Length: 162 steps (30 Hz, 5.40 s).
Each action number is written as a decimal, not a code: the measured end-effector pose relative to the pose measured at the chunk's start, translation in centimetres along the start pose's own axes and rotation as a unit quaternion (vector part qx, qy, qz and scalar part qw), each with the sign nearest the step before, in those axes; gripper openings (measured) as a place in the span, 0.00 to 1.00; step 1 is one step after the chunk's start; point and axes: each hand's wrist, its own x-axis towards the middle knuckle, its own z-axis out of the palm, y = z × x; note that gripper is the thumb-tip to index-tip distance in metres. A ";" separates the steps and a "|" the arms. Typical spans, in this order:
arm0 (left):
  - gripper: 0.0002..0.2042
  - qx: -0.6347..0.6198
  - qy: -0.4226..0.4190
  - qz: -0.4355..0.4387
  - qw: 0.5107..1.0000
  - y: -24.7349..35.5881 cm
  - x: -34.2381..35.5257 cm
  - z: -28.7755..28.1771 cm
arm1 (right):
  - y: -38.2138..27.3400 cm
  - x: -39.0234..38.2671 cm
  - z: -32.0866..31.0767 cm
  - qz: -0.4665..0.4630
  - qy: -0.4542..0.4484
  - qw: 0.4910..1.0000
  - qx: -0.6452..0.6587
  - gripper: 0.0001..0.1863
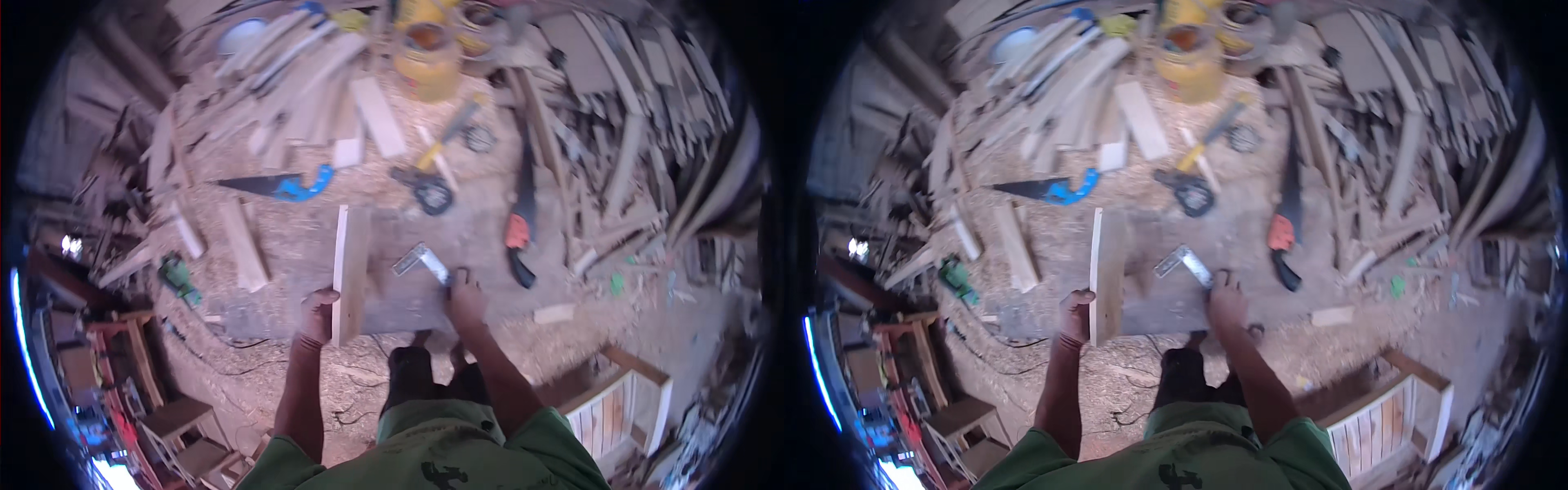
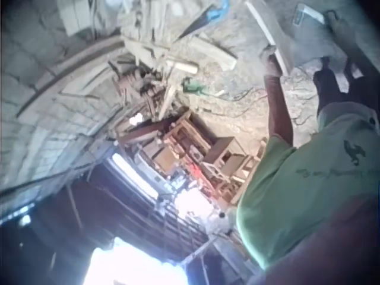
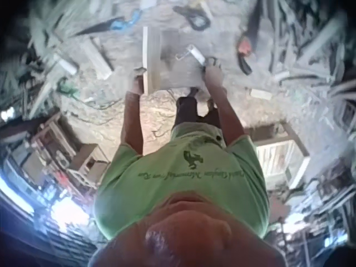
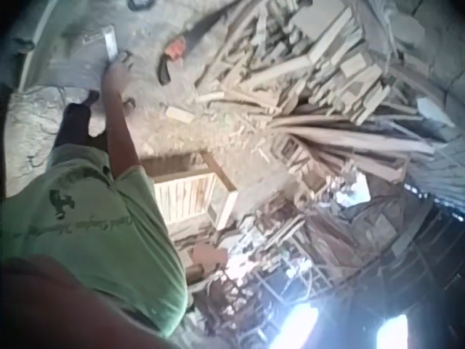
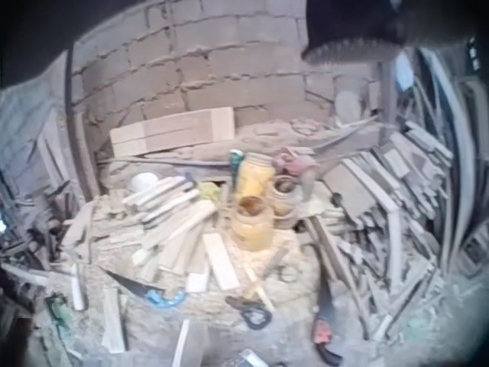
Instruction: The person measures and marks a wooden plank with a pencil and square, then cuts it using a hand saw. They fit the cut piece into a wooden frame, measure and cut another piece, and fit it into the frame as well.
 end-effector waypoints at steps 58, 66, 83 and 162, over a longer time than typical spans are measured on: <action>0.23 0.615 0.097 0.467 0.628 -12.8 18.3 22.7 | 7.1 -17.8 -39.1 -0.303 0.403 0.771 0.389 0.24; 0.14 0.518 0.071 0.452 0.723 -11.0 18.3 22.3 | 7.7 -18.8 -39.7 -0.304 0.375 0.791 0.377 0.25; 0.35 0.664 0.099 0.448 0.591 -18.1 11.7 21.5 | 8.2 -19.7 -40.0 -0.313 0.314 0.821 0.360 0.26; 0.18 0.594 0.214 0.468 0.618 -13.0 17.0 21.5 | 8.8 -1.9 -13.0 -0.014 0.024 0.978 0.208 0.14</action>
